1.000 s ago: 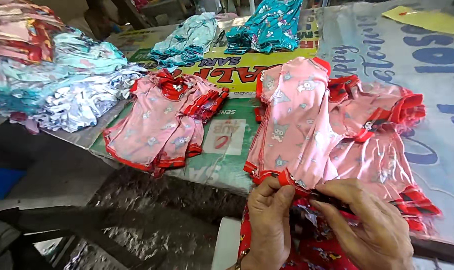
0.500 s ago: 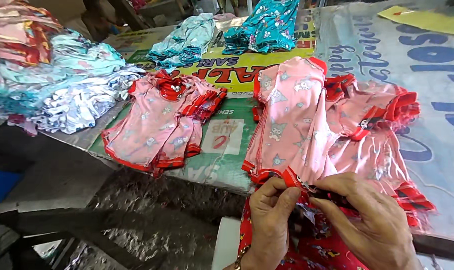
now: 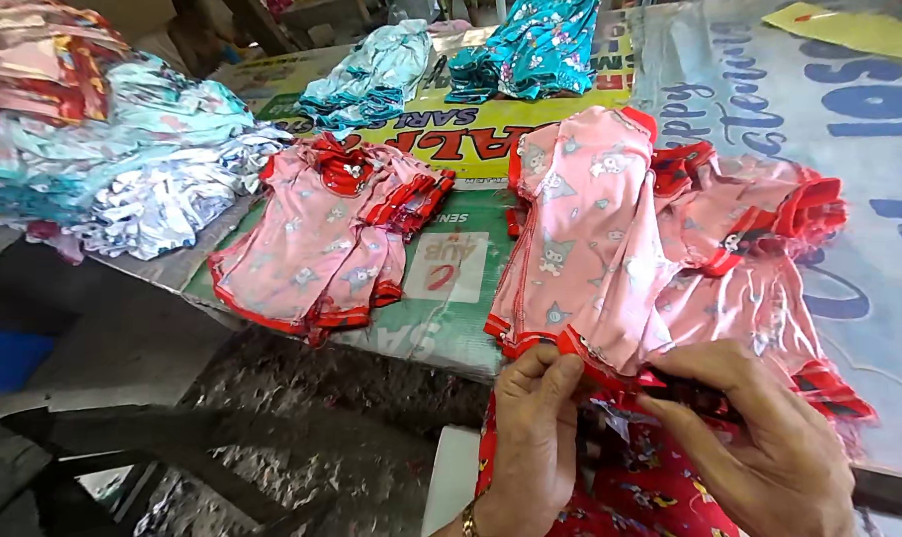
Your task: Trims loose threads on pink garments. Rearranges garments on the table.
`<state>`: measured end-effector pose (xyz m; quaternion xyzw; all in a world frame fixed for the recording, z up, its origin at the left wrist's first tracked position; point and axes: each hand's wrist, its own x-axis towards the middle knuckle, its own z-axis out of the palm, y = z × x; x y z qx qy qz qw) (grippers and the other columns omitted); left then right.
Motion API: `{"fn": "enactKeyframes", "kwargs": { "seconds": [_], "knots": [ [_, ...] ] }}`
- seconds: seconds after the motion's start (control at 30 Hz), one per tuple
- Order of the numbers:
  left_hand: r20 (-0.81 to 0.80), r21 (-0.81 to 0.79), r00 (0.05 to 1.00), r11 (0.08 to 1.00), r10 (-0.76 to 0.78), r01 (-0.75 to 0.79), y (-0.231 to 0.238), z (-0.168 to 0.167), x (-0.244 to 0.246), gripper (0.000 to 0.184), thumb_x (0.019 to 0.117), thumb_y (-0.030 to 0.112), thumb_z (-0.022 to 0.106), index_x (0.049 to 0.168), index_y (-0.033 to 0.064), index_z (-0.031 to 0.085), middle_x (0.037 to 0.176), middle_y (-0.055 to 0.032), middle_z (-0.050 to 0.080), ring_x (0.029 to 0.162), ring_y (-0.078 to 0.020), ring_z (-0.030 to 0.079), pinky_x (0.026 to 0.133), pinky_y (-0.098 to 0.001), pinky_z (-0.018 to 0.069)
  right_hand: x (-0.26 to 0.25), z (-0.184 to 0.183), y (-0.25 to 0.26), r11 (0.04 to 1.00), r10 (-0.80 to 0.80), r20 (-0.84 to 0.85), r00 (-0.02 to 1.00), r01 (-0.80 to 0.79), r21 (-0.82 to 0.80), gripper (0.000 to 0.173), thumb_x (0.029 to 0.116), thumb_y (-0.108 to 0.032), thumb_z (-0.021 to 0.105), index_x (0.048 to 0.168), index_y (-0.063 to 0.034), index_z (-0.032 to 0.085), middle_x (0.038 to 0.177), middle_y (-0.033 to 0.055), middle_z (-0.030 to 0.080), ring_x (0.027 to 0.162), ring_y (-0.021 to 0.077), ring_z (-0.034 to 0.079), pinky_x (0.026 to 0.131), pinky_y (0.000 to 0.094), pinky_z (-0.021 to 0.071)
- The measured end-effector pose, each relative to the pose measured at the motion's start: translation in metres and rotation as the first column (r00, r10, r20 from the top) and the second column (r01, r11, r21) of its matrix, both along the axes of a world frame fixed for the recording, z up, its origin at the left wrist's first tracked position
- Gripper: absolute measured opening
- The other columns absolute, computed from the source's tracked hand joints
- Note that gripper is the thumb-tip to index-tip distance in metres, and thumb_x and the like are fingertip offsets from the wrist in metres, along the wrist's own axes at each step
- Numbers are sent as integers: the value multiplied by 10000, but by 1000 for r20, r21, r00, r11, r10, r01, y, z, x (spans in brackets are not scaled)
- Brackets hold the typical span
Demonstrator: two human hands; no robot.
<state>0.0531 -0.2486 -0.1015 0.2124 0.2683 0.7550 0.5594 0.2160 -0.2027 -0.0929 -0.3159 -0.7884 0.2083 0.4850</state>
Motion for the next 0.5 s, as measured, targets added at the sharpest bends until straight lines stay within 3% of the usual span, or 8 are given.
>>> {"fn": "enactKeyframes", "kwargs": {
  "seconds": [0.2,0.5],
  "knots": [
    [59,39,998,999,-14,12,-2,3,1,101,930,109,736,955,17,703,935,-140,723,876,-200,745,832,-369,624,-4,5,-8,978,-145,121,982,123,170,212,1027,-317,628,1089,-118,662,993,56,712,882,104,657,728,222,494],
    [27,38,1000,999,-15,14,-3,4,2,93,937,95,726,942,8,692,923,-127,713,866,-182,738,834,-354,621,-8,5,-5,967,-173,160,972,137,214,213,1042,-305,595,1080,-110,672,972,72,724,863,131,664,705,253,485]
  ]
}}
